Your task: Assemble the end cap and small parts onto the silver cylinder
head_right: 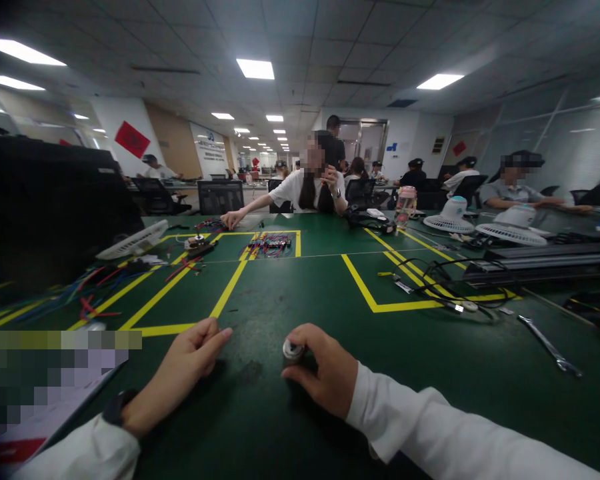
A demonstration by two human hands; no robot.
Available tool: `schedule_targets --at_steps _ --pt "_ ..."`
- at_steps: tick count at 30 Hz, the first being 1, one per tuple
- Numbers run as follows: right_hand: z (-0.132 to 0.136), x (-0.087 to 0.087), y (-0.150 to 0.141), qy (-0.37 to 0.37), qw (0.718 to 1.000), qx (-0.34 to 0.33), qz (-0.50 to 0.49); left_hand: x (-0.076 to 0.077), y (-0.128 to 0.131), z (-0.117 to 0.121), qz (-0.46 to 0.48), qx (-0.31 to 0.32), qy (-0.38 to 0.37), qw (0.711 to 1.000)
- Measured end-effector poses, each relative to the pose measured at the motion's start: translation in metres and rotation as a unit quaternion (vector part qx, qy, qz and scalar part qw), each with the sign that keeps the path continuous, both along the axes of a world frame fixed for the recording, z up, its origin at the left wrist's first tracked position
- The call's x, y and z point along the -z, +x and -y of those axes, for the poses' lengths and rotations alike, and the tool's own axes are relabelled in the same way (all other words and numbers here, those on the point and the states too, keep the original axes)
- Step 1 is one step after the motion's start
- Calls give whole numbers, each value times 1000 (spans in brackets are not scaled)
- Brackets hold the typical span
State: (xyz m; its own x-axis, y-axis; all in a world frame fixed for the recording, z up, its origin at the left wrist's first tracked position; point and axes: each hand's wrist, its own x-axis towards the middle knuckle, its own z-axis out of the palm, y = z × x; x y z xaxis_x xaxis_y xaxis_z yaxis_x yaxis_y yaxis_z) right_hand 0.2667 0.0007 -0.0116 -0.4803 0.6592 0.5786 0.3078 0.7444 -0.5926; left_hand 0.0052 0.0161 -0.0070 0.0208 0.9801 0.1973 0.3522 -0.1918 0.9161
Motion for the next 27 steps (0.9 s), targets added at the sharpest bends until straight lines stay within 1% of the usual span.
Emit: schedule_targets --at_steps 2,4,7,9,11,13,15,16,18,20,22,24,27 --pt "2 -1 -1 -18 999 2 26 0 -1 0 -4 6 -6 1000" --pt "3 -3 0 -51 998 4 29 1 -2 0 -11 15 -13 1000" --pt "3 -9 1 -127 992 -11 -19 1 -3 -1 -19 21 -17 999" --pt "1 -14 1 -151 987 -5 -51 2 -3 -1 -19 20 -17 999" --pt "-1 -19 1 -120 992 24 -41 2 -3 -1 -17 20 -16 1000" --pt "-2 -26 -1 -56 997 47 -2 3 -3 -2 -16 22 -16 1000" --pt "-5 -34 -3 0 998 52 34 3 -3 -1 -16 25 -16 999" --pt "-7 -39 -3 14 998 56 41 2 -3 -1 -16 25 -15 999" --pt "-12 -48 1 8 996 82 21 1 -2 0 -10 19 -10 1000" --pt "-18 -51 12 -28 993 113 -8 0 -1 1 -2 8 -2 1000" --pt "-23 -46 26 -65 990 122 10 -1 -1 1 0 2 3 1000" --pt "-24 -35 41 -90 988 103 73 -1 -1 1 -2 3 2 1000" --pt "-19 -16 53 -86 981 83 154 -1 -1 1 -2 6 -1 1000"
